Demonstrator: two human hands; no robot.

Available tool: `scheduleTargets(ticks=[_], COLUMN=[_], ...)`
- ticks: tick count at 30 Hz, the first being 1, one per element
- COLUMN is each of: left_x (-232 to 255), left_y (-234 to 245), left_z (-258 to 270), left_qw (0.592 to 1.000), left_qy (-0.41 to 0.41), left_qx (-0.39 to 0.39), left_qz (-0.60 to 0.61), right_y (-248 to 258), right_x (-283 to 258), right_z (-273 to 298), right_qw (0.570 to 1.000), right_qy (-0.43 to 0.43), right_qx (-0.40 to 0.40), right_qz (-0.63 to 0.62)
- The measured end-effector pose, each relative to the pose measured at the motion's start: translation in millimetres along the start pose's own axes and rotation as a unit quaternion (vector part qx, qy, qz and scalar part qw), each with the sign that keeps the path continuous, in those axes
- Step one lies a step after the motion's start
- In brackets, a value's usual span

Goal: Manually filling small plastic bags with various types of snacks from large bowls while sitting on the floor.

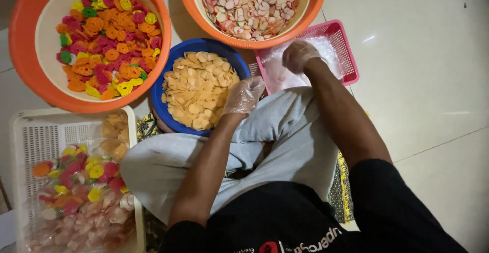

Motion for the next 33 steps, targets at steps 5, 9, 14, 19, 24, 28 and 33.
scheduleTargets(ticks=[5,9,14,19,24,28,33], left_x=[-8.2,-16.5,-12.9,-30.8,-74.9,-92.2,-82.0], left_y=[7.1,14.1,25.0,61.0,97.9,140.2,165.1], left_z=[7.2,12.8,17.9,11.3,15.6,23.1,41.3], left_qw=[0.992,0.984,0.889,0.804,0.849,0.865,0.866], left_qy=[0.028,0.059,-0.016,-0.116,-0.018,-0.034,-0.072], left_qx=[0.024,0.045,0.073,0.081,0.161,0.185,0.197], left_qz=[0.121,0.159,0.452,0.577,0.502,0.466,0.455], right_y=[56.2,99.3,86.0,77.6,76.8,81.9,112.1], right_x=[-12.7,-29.0,-54.5,-118.2,-150.7,-180.7,-203.3], right_z=[56.0,99.3,96.7,99.2,106.6,117.5,142.3], right_qw=[0.985,0.945,0.864,0.714,0.717,0.766,0.681], right_qy=[0.003,0.042,0.023,0.065,0.045,0.03,0.077], right_qx=[0.098,0.171,0.179,0.215,0.227,0.165,0.175], right_qz=[-0.141,-0.277,-0.471,-0.663,-0.657,-0.62,-0.707])
Point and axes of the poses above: each hand's wrist, its own z-axis away from the middle knuckle, its own y-axis out of the back of the hand, x = y × z, the point moved 8 cm from there along -z, towards the middle knuckle, and after that the axes turned 9 degrees about z, right-handed, at the moved point
